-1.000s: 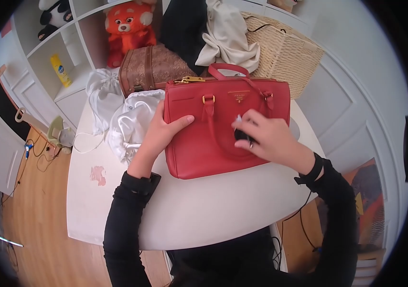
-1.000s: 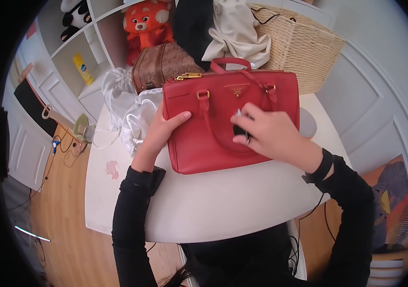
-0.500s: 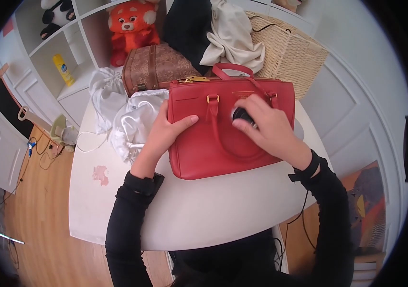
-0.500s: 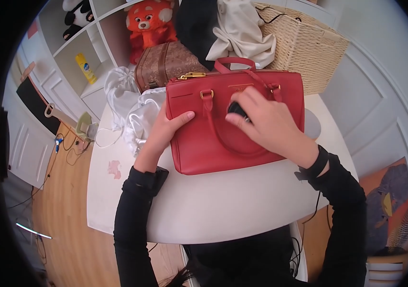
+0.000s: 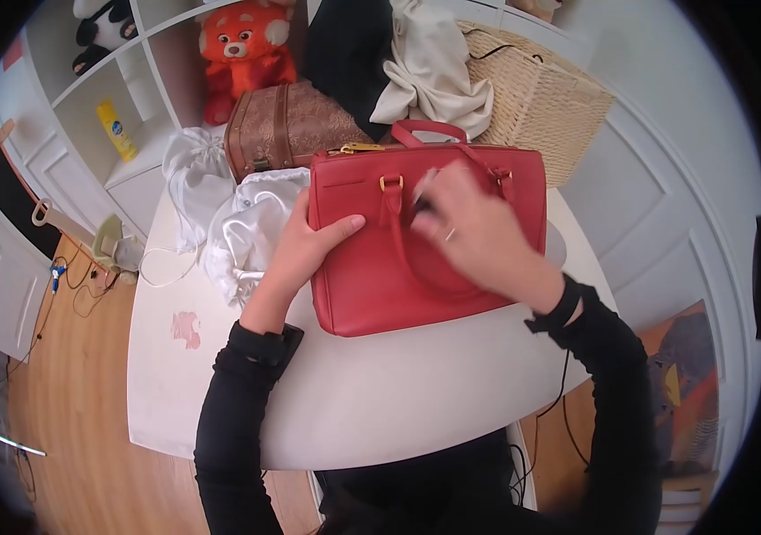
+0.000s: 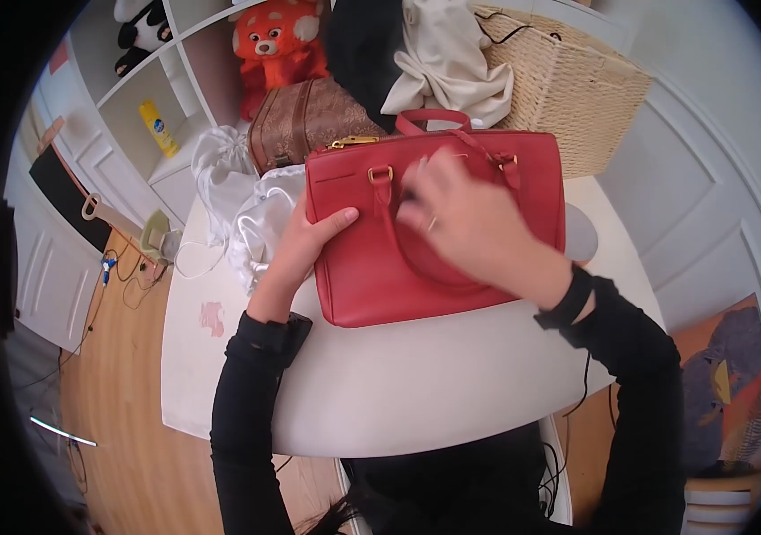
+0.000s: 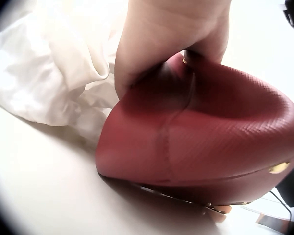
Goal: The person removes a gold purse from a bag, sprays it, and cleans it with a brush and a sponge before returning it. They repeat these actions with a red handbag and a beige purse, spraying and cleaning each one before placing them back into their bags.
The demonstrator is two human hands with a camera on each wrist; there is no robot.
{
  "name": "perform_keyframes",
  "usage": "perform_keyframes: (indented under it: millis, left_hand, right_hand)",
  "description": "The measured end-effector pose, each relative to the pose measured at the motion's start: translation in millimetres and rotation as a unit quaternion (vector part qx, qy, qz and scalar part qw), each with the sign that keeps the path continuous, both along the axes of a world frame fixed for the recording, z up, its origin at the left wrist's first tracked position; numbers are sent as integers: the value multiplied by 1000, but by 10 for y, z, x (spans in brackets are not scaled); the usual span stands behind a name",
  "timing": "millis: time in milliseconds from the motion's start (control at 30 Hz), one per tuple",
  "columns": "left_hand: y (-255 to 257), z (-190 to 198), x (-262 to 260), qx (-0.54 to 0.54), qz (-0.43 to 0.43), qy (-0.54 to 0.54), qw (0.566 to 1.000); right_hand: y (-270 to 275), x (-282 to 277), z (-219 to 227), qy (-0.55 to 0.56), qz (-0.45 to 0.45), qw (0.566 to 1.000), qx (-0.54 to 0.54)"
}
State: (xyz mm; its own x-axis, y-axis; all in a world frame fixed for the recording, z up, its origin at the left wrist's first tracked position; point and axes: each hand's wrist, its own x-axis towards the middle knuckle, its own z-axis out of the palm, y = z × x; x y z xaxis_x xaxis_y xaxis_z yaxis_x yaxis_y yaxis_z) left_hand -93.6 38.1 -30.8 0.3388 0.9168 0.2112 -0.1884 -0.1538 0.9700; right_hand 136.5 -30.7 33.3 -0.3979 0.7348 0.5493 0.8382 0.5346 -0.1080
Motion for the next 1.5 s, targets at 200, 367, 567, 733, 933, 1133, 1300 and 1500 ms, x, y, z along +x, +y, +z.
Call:
perform_keyframes:
  millis: [200, 367, 567, 733, 933, 1133, 1300, 1500]
  left_hand:
    - [-21, 10, 9, -7, 5, -5, 1000]
    - [-16, -2, 0, 5, -3, 1, 1000]
    - [9, -19, 1, 8, 9, 1, 1000]
    - [-15, -4, -1, 7, -9, 5, 1000]
    - [-75, 41, 7, -3, -1, 5, 1000]
    - [-177, 54, -9, 51, 11, 37, 998]
    - [-149, -3, -30, 63, 3, 54, 997]
    - [-140, 12, -56, 18, -31, -4, 999]
  right_hand:
    - [-204, 27, -179, -41, 55, 990, -122]
    - [-305, 142, -179, -78, 2, 995, -57]
    - [-432, 391, -182, -90, -67, 990, -81]
    - [-504, 530, -103, -17, -64, 994, -84]
    - [-872, 45, -99, -103, 131, 978, -128]
    - [-759, 305, -235, -2, -23, 981, -192]
    - [-877, 8, -119, -55, 63, 980, -181]
    - [-296, -605, -328, 18, 133, 991, -9]
